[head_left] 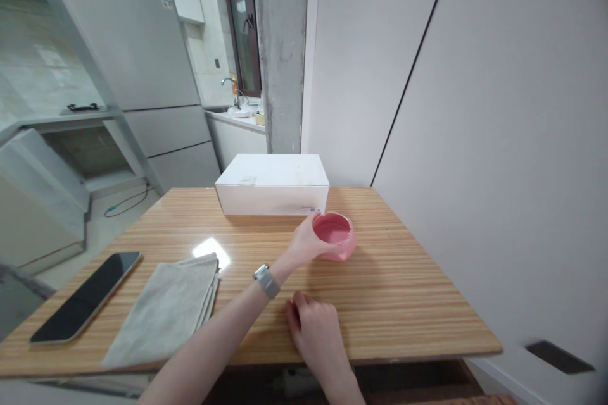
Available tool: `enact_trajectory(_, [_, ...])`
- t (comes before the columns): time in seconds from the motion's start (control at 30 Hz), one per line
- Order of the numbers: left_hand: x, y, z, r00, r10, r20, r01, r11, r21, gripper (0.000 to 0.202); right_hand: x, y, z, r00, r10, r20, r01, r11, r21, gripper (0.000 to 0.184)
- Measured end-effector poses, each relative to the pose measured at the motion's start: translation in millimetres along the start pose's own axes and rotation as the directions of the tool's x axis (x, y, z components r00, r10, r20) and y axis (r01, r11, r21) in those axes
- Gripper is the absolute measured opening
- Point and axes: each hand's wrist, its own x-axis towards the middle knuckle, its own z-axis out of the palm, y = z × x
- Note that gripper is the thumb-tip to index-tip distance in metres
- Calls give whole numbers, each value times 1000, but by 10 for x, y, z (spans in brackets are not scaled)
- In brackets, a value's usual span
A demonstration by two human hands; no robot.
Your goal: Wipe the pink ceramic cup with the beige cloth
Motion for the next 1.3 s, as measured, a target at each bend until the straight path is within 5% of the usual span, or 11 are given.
enact_trajectory(0.2, [206,6,467,998,22,55,-27,995,95,91,7,-6,-47,999,1,38,-1,1000,1,11])
enact_trajectory(0.43, [270,4,697,993,29,118,-46,988,150,80,-17,9,-31,997,44,64,-45,999,12,10])
enact_trajectory(0.63, [296,-36,717,995,6,97,-23,984,176,93,17,14,-42,991,75,108,-77,997,16,11])
enact_trajectory(1.13, [258,81,655,996,-14,89,-6,975,223,79,7,17,-42,991,69,116,-77,995,61,11])
enact_trajectory(1.3, [255,105,449,999,9,51,-20,976,217,82,20,8,-64,995,43,86,-46,998,36,13])
